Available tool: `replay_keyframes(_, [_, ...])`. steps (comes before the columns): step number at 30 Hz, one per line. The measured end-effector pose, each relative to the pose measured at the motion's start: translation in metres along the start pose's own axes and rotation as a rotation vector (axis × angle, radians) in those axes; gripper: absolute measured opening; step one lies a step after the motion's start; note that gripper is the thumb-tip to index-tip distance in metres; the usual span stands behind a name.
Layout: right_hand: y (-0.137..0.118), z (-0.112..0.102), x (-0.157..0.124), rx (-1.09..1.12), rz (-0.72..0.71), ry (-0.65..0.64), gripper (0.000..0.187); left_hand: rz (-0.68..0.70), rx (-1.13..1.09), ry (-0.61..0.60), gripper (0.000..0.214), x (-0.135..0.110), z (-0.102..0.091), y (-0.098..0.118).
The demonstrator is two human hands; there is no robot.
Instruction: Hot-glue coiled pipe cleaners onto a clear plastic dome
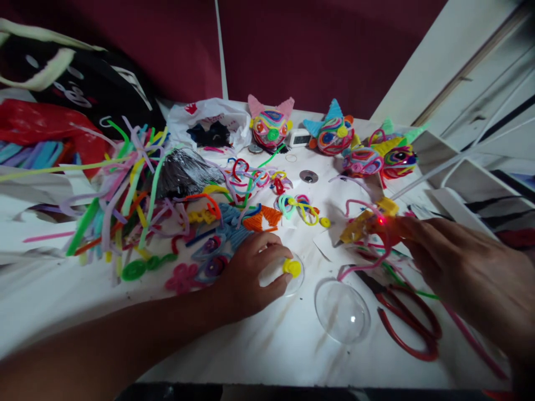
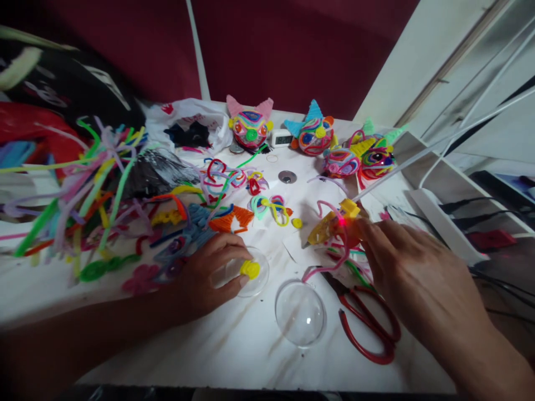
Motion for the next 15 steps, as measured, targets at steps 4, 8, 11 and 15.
replay_keyframes(4, [0.003, -0.002, 0.001, -0.072, 0.020, -0.015, 0.030, 0.009, 0.003, 0.012, 0.022, 0.000, 0.001, 0.000])
replay_keyframes(8, [0.014, 0.003, 0.001, -0.143, 0.126, 0.004, 0.029, 0.008, 0.003, 0.004, 0.022, -0.001, 0.001, -0.002])
replay_keyframes(11, [0.026, 0.010, 0.001, -0.209, 0.170, 0.036, 0.030, 0.010, 0.008, 0.007, 0.022, -0.001, 0.000, -0.002])
replay_keyframes(15, [0.042, 0.018, 0.007, -0.270, 0.282, 0.060, 0.031, -0.004, 0.013, -0.003, 0.022, 0.000, 0.000, -0.002])
Point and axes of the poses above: each hand's wrist, its own x-axis towards the middle knuckle, its own z-axis out of the palm, y = z × x, the point moved 4 cm from there along x, towards the middle knuckle, and after that the axes turned 12 degrees about z, right-handed, at the moved point
